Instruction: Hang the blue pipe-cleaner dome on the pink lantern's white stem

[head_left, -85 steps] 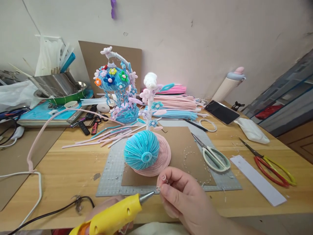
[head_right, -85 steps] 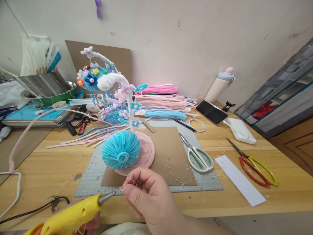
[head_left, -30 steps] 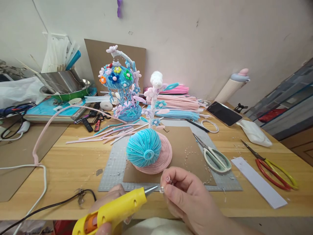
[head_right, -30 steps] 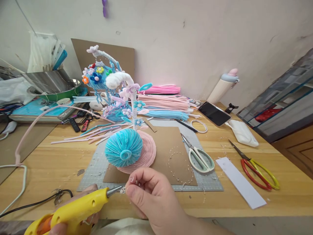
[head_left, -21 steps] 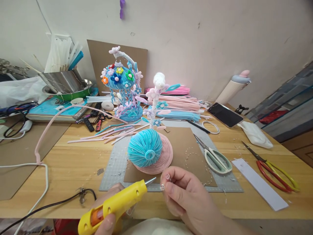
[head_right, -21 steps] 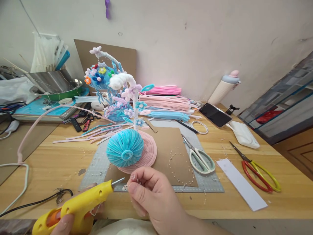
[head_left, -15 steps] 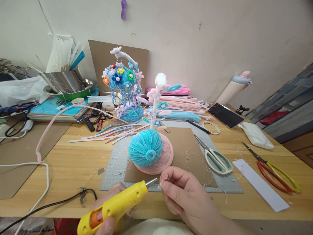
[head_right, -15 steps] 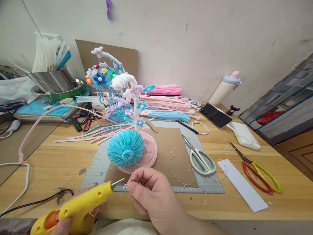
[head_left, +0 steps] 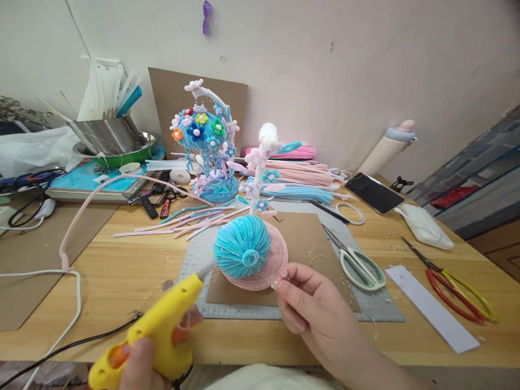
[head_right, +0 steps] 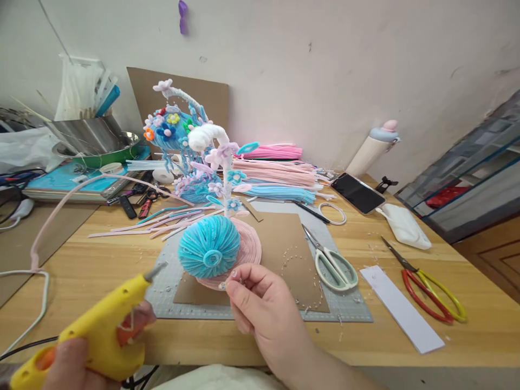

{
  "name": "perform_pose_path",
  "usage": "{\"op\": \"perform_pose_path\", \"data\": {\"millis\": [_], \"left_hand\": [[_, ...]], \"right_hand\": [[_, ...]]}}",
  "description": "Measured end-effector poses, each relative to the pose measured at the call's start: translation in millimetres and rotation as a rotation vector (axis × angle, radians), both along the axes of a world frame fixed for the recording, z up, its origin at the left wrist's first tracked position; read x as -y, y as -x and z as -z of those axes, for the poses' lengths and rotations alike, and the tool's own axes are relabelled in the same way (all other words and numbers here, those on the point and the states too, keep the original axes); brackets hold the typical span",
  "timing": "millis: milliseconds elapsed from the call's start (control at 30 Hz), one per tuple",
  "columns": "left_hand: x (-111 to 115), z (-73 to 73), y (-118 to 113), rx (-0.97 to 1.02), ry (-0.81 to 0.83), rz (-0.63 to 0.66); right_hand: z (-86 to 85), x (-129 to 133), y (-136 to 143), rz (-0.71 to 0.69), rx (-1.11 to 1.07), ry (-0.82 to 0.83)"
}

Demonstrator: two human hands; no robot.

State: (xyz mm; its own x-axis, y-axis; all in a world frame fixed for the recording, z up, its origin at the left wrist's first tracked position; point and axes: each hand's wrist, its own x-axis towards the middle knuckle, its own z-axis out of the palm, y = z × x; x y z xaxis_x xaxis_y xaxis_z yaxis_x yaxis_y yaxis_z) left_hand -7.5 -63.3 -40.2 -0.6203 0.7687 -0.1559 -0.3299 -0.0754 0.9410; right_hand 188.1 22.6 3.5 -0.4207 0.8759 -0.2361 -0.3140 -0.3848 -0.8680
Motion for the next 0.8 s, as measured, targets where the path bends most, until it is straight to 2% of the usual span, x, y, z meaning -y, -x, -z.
{"op": "perform_pose_path", "data": {"millis": [100, 233, 300, 533, 633, 800], "left_hand": [[-15.7, -13.4, 5.0, 0.007, -0.048, -0.048], [-38.0, -37.3, -0.5, -0.056, -0.018, -0.050], [-48.8, -40.8, -4.8, -0.106, -0.039, -0.035], [-71.4, -18.4, -8.7, -0.227, -0.032, 0.080], [-74.9, -13.8, -9.1, -0.271, -0.021, 0.148], [-79.2, -11.9, -8.6, -0.268, 0.015, 0.167]], "right_hand": [[3.4, -8.7, 4.3, 0.130, 0.227, -0.231], [12.9, -17.6, 10.2, 0.271, 0.527, -0.646], [18.0, -19.4, 11.8, 0.304, 0.611, -0.780], [24.1, -21.0, 13.6, 0.359, 0.689, -1.113], [24.9, -21.5, 13.7, 0.359, 0.707, -1.185], [27.8, -22.3, 14.4, 0.335, 0.725, -1.231]]}}
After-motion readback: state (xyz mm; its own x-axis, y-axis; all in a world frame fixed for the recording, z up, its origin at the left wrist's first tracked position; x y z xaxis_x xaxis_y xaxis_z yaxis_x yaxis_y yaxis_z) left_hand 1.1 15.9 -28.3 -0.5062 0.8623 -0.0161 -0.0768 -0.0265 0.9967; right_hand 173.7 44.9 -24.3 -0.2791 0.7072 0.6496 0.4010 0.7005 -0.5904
